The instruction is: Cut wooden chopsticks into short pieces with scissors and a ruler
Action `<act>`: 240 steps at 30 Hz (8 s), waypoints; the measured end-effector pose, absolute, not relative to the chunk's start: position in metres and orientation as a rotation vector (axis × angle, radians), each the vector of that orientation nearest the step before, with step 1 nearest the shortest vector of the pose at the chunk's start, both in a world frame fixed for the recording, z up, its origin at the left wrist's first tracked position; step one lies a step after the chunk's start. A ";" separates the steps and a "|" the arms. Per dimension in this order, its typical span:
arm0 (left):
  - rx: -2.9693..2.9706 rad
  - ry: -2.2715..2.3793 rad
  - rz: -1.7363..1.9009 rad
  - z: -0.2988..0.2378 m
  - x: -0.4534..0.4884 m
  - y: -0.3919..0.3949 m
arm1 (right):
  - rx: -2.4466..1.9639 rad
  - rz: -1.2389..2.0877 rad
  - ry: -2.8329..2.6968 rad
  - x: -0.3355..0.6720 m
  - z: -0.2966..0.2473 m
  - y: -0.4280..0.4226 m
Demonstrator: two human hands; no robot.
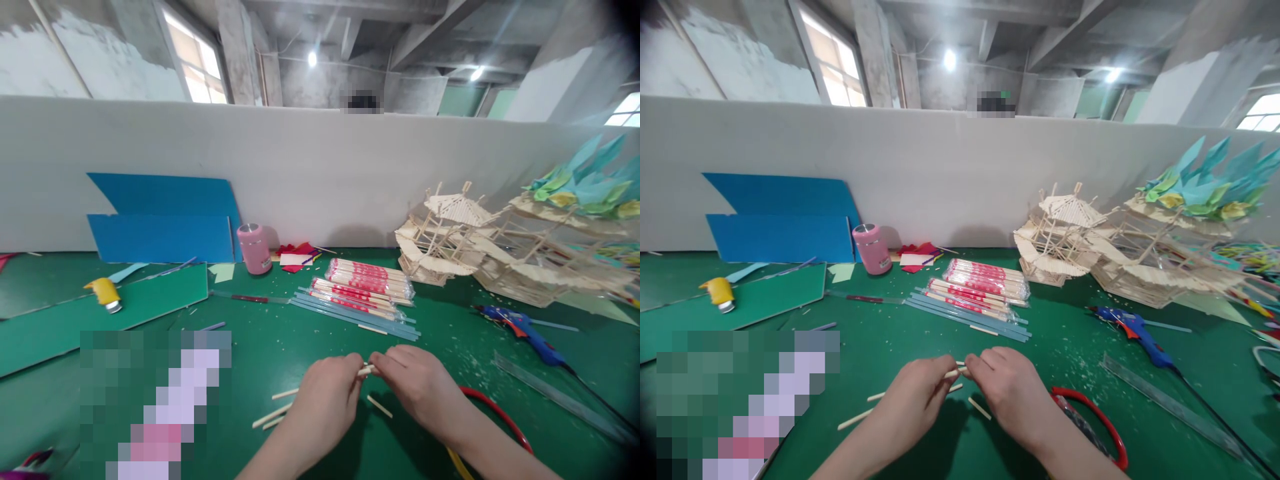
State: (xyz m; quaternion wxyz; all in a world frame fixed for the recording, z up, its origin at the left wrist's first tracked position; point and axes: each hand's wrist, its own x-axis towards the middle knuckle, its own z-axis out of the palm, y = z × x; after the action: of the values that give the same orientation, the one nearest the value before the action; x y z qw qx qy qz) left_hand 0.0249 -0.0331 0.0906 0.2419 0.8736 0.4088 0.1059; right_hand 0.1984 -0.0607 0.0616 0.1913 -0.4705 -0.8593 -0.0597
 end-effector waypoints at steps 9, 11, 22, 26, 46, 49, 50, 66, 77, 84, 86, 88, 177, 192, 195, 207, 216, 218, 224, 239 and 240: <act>2.440 1.133 0.270 0.084 0.025 -0.030 | -1.372 -0.098 -2.360 0.193 0.060 -0.065; 2.442 1.145 0.268 0.085 0.024 -0.030 | -1.374 -0.068 -2.342 0.193 0.059 -0.065; 2.481 1.110 0.252 0.087 0.022 -0.029 | -1.331 -0.097 -2.500 0.201 0.061 -0.058; 2.497 1.165 0.218 0.078 0.024 -0.028 | -1.388 -0.083 -2.448 0.197 0.053 -0.059; 2.397 0.876 0.154 0.085 0.014 -0.021 | -1.362 0.232 -2.546 0.198 0.076 -0.062; 2.188 0.523 0.098 0.092 0.011 -0.020 | -1.218 0.958 -2.512 0.208 0.100 -0.066; 2.101 0.459 0.093 0.095 0.011 -0.020 | -1.168 1.259 -2.409 0.210 0.106 -0.067; 1.308 0.553 0.476 0.090 0.017 -0.015 | -1.488 0.943 -1.962 0.224 0.068 -0.070; 1.312 0.751 0.525 0.090 0.023 -0.017 | -1.823 0.128 -1.935 0.237 0.032 -0.101; 1.176 0.700 0.682 0.094 0.027 -0.017 | -2.137 0.121 -1.689 0.294 -0.001 -0.157; 1.160 0.704 0.683 0.095 0.028 -0.018 | -2.147 0.180 -1.747 0.298 -0.006 -0.159; 1.152 0.700 0.678 0.095 0.028 -0.020 | -2.179 0.248 -1.790 0.300 -0.004 -0.154; 1.861 0.770 0.551 0.098 0.026 -0.027 | -2.299 0.424 -1.618 0.279 0.027 -0.134; 1.924 1.173 0.795 0.095 0.014 -0.008 | -1.821 0.189 -2.121 0.190 0.018 -0.090; 1.945 1.164 0.795 0.094 0.014 -0.008 | -1.802 0.188 -2.146 0.196 0.011 -0.072; 2.025 1.187 0.794 0.084 0.014 -0.005 | -1.642 0.129 -2.233 0.205 0.019 -0.046; 2.081 1.191 0.712 0.078 0.013 -0.001 | -1.598 0.142 -2.353 0.189 0.016 -0.024; 2.086 1.160 0.678 0.077 0.013 0.000 | -1.631 0.128 -2.326 0.190 0.016 -0.023; 1.992 1.065 0.530 0.076 0.010 0.002 | -1.593 0.208 -2.314 0.189 0.018 -0.032; 2.321 1.025 0.106 0.047 0.023 -0.011 | -1.628 0.325 -1.846 0.215 0.034 -0.063; 2.333 1.040 0.103 0.044 0.025 -0.013 | -1.605 0.345 -1.822 0.215 0.035 -0.065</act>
State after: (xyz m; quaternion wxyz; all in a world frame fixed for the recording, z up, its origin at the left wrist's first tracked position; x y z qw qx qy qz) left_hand 0.0249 -0.0126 0.0436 0.2885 0.8738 0.3897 0.0385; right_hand 0.2151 -0.0653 0.0350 0.3378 -0.6159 -0.6993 0.1326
